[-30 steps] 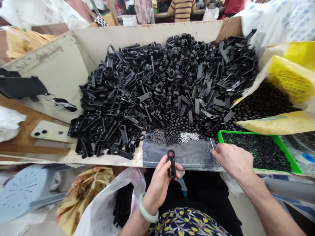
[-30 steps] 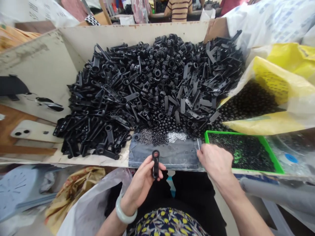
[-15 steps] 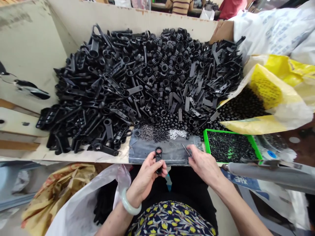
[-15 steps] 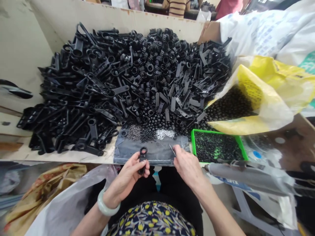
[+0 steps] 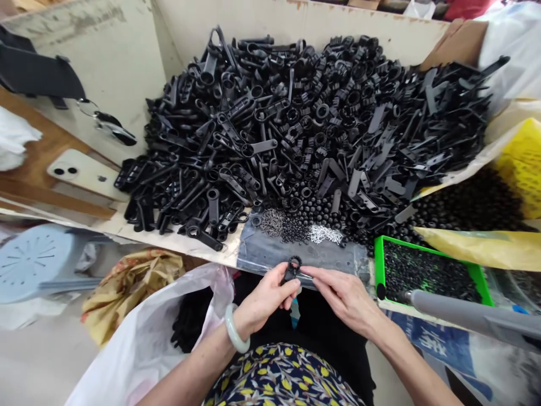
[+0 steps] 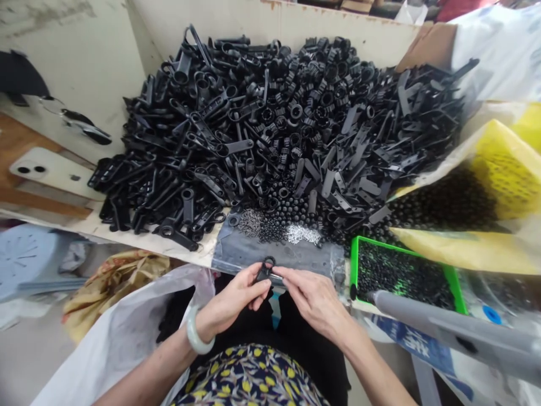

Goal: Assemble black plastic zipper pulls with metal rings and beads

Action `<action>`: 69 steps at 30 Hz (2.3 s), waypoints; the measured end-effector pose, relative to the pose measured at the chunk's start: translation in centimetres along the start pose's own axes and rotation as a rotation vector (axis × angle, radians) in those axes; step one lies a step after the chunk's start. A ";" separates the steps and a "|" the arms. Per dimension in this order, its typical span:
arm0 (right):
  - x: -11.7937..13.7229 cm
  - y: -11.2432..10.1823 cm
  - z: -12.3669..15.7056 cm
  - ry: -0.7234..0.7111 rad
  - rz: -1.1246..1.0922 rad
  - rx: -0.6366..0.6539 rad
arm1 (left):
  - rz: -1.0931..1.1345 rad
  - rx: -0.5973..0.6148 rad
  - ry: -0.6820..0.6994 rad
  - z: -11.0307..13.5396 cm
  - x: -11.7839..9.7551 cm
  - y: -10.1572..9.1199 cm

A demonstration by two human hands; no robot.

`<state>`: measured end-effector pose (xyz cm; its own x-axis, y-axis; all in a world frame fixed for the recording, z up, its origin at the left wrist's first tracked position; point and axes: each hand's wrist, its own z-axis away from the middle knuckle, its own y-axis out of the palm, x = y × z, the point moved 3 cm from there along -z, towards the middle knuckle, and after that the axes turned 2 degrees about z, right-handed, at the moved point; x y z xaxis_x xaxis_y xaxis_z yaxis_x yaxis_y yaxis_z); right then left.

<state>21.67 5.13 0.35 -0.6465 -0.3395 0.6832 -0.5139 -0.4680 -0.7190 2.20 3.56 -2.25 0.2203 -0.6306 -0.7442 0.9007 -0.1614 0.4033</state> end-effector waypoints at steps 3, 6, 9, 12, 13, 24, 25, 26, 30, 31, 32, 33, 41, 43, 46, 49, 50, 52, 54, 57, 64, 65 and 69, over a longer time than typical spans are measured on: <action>-0.6 0.4 -0.4 -0.031 -0.021 0.038 | -0.033 -0.002 -0.005 -0.2 -0.1 0.0; -1.0 0.4 -0.7 -0.026 -0.017 0.075 | -0.062 -0.021 -0.013 -0.3 -0.2 0.0; -1.1 0.4 -0.9 -0.037 0.027 0.079 | -0.072 -0.020 -0.030 -0.5 -0.2 0.0; -1.1 0.6 -0.9 -0.041 0.051 0.035 | -0.084 0.011 -0.044 -0.6 -0.2 0.0; -1.1 0.7 -0.9 -0.036 0.052 0.017 | -0.085 0.014 -0.041 -0.7 -0.2 0.0; -1.1 1.6 -1.1 -0.014 0.090 -0.095 | -0.165 -0.035 0.041 -0.8 0.0 0.2; -1.1 1.6 -1.1 -0.019 0.101 -0.094 | -0.180 -0.042 0.046 -0.9 0.1 0.2; -1.1 1.6 -1.1 -0.026 0.113 -0.092 | -0.198 -0.050 0.046 -0.9 0.2 0.2; -1.2 1.6 -1.1 -0.050 0.153 -0.083 | -0.285 -0.078 0.033 -1.1 0.5 -0.1; -1.3 1.6 -1.1 -0.055 0.161 -0.085 | -0.307 -0.084 0.030 -1.2 0.5 -0.1; -1.4 1.7 -1.1 -0.059 0.169 -0.088 | -0.326 -0.091 0.029 -1.2 0.6 -0.1; -1.4 1.7 -1.1 -0.064 0.174 -0.092 | -0.343 -0.095 0.031 -1.2 0.5 -0.2; -1.5 1.9 -1.0 -0.072 0.187 -0.091 | -0.471 -0.144 0.104 -1.1 -0.1 -0.1; -1.6 1.9 -1.0 -0.072 0.198 -0.092 | -0.485 -0.156 0.128 -1.1 -0.2 -0.1; -1.7 2.0 -0.9 -0.084 0.217 -0.105 | -0.496 -0.161 0.142 -1.1 -0.2 -0.1; -1.7 2.0 -1.0 -0.095 0.240 -0.112 | -0.516 -0.171 0.159 -1.1 -0.2 -0.1; -1.7 2.0 -1.0 -0.097 0.247 -0.115 | -0.523 -0.175 0.169 -1.1 -0.2 -0.1; -1.6 2.0 -1.0 -0.098 0.261 -0.117 | -0.535 -0.182 0.191 -1.1 -0.2 -0.1; -1.4 1.9 -0.9 -0.104 0.279 -0.124 | -0.540 -0.181 0.207 -1.2 -0.3 -0.1; -1.0 1.7 -0.9 -0.111 0.313 -0.125 | -0.544 -0.174 0.210 -1.2 -0.3 -0.2; 0.0 1.3 -0.6 -0.101 0.442 -0.105 | -0.544 -0.166 0.194 -1.2 -0.3 -0.3; 0.1 1.2 -0.6 -0.098 0.462 -0.100 | -0.546 -0.165 0.195 -1.2 -0.2 -0.3; 0.7 1.1 -0.5 -0.082 0.538 -0.067 | -0.552 -0.153 0.213 -1.1 -0.1 -0.4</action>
<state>20.38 4.82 -0.03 -0.7833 -0.5803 0.2230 -0.1595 -0.1590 -0.9743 2.24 4.57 -2.89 -0.2386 -0.3167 -0.9180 0.9432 -0.3006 -0.1414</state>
